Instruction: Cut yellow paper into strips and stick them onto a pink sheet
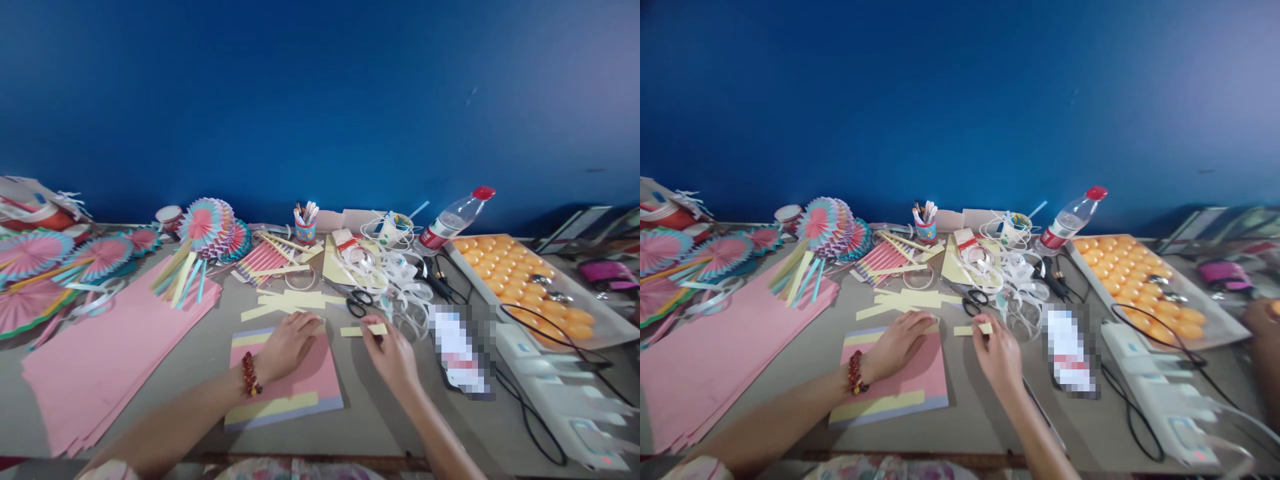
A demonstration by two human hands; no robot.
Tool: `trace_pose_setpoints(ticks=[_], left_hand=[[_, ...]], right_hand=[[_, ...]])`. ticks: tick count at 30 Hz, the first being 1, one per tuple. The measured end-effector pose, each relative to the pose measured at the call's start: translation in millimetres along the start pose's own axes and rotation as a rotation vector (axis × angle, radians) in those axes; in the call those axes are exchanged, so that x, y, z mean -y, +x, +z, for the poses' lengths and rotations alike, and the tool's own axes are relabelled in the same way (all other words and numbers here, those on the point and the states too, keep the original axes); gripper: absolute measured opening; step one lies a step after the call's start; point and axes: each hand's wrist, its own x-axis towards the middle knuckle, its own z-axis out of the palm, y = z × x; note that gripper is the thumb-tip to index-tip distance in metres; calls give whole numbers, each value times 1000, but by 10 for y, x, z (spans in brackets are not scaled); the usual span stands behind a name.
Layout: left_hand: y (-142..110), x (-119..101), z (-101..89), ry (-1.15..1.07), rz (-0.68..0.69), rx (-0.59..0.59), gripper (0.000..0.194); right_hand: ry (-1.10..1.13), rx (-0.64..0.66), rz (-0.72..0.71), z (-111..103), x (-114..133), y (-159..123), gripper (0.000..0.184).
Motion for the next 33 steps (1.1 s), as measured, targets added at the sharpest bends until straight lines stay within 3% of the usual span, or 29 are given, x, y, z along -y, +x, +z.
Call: trace_pose_setpoints(ticks=[4, 8, 17, 21, 26, 29, 33], left_hand=[[-3, 0, -22, -14, 4, -7, 35], [-23, -29, -20, 29, 22, 18, 35], [4, -126, -158, 124, 113, 124, 36], [-163, -228, -219, 133, 174, 167, 44], [-369, -225, -138, 164, 224, 251, 53], [-338, -219, -197, 50, 176, 230, 49], [-245, -330, -345, -364, 14, 115, 47]], right_hand=[[212, 62, 113, -78, 4, -103, 30], [366, 109, 135, -82, 78, -156, 33], [419, 131, 123, -147, 128, -239, 29], [425, 161, 118, -170, 134, -313, 26], [464, 265, 117, -184, 151, -355, 25], [510, 323, 108, -186, 190, -356, 24], [546, 327, 61, -208, 335, -358, 19]])
